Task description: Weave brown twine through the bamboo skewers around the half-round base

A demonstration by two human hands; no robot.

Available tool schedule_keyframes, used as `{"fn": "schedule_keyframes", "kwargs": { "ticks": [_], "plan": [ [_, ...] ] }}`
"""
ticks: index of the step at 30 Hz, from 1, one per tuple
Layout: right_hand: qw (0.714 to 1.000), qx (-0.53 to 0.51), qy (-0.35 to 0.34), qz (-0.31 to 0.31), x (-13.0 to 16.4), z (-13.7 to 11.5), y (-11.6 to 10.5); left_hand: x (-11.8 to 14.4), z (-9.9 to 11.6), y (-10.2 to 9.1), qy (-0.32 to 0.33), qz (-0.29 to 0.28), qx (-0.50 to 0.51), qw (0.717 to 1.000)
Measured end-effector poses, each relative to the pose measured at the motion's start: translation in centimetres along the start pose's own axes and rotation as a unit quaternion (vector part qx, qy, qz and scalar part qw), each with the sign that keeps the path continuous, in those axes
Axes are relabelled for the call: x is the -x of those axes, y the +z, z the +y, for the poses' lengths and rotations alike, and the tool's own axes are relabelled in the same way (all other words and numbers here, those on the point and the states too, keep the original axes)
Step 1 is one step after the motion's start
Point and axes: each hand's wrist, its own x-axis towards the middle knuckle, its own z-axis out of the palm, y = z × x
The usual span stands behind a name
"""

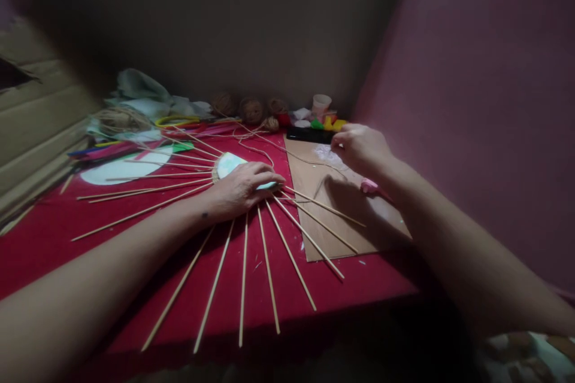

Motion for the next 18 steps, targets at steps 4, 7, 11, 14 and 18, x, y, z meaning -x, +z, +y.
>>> {"fn": "schedule_keyframes", "kwargs": {
  "ticks": [4,7,11,14,18],
  "plan": [
    [0.998,0.004,0.027,-0.049,-4.2,-1.5,1.3,0.0,0.1,0.0,-0.015,0.000,0.002,1.000],
    [0.998,-0.020,0.056,-0.026,-6.7,-2.4,1.7,0.2,0.0,0.0,-0.026,-0.002,0.001,1.000],
    [0.996,-0.043,0.079,-0.001,-8.6,-3.2,2.3,0.3,-0.1,0.0,-0.022,-0.007,-0.001,1.000],
    [0.995,-0.044,0.084,0.006,-8.8,-3.4,3.1,0.3,-0.1,0.0,-0.023,-0.008,-0.001,1.000],
    [0.992,-0.052,0.106,-0.050,-8.0,-2.8,4.0,0.4,-0.1,0.1,-0.033,-0.005,-0.009,0.999]
  ]
}}
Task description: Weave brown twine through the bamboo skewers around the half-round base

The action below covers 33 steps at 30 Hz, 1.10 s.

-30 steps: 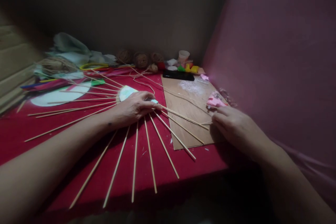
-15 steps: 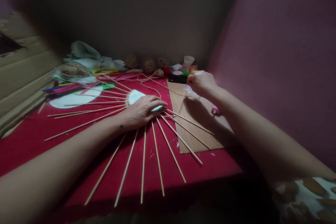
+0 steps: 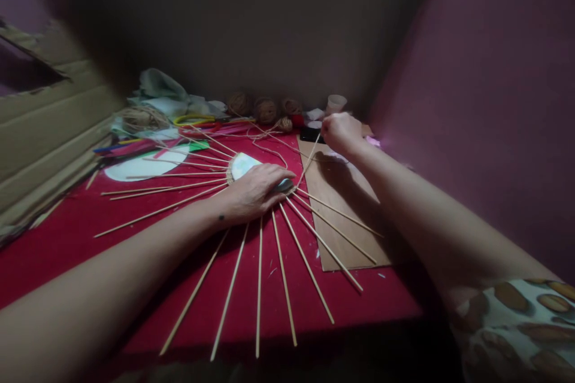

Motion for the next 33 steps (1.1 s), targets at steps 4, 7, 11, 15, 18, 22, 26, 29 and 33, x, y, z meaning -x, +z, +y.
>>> {"fn": "schedule_keyframes", "kwargs": {
  "ticks": [4,7,11,15,18,22,26,29,33],
  "plan": [
    [0.999,-0.005,-0.036,-0.036,1.8,0.5,-0.4,0.1,0.0,0.1,-0.002,0.002,-0.004,1.000],
    [0.995,-0.045,-0.091,0.017,4.5,0.0,-1.6,0.1,0.1,0.2,-0.001,0.004,-0.002,1.000],
    [0.965,-0.173,-0.193,-0.029,8.6,-1.3,-2.0,0.0,0.2,0.1,0.001,0.009,0.004,1.000],
    [0.954,-0.149,-0.252,-0.066,10.2,-2.1,-0.5,0.0,0.3,-0.1,-0.012,0.003,0.005,1.000],
    [0.964,-0.114,-0.232,-0.065,10.0,-2.4,0.2,0.0,0.3,-0.1,-0.018,0.003,0.010,1.000],
    [0.964,-0.079,-0.240,-0.079,9.9,-2.8,-0.4,-0.1,0.3,0.0,-0.010,0.014,0.011,1.000],
    [0.965,-0.082,-0.243,-0.049,10.4,-2.5,-0.2,0.0,0.3,-0.2,-0.013,0.005,0.012,1.000],
    [0.967,-0.098,-0.232,-0.043,10.5,-2.1,0.5,0.0,0.4,-0.2,-0.018,-0.003,0.016,1.000],
    [0.971,-0.107,-0.205,-0.057,10.7,-1.9,0.8,-0.2,0.3,0.0,-0.027,-0.009,0.023,0.999]
  ]
}}
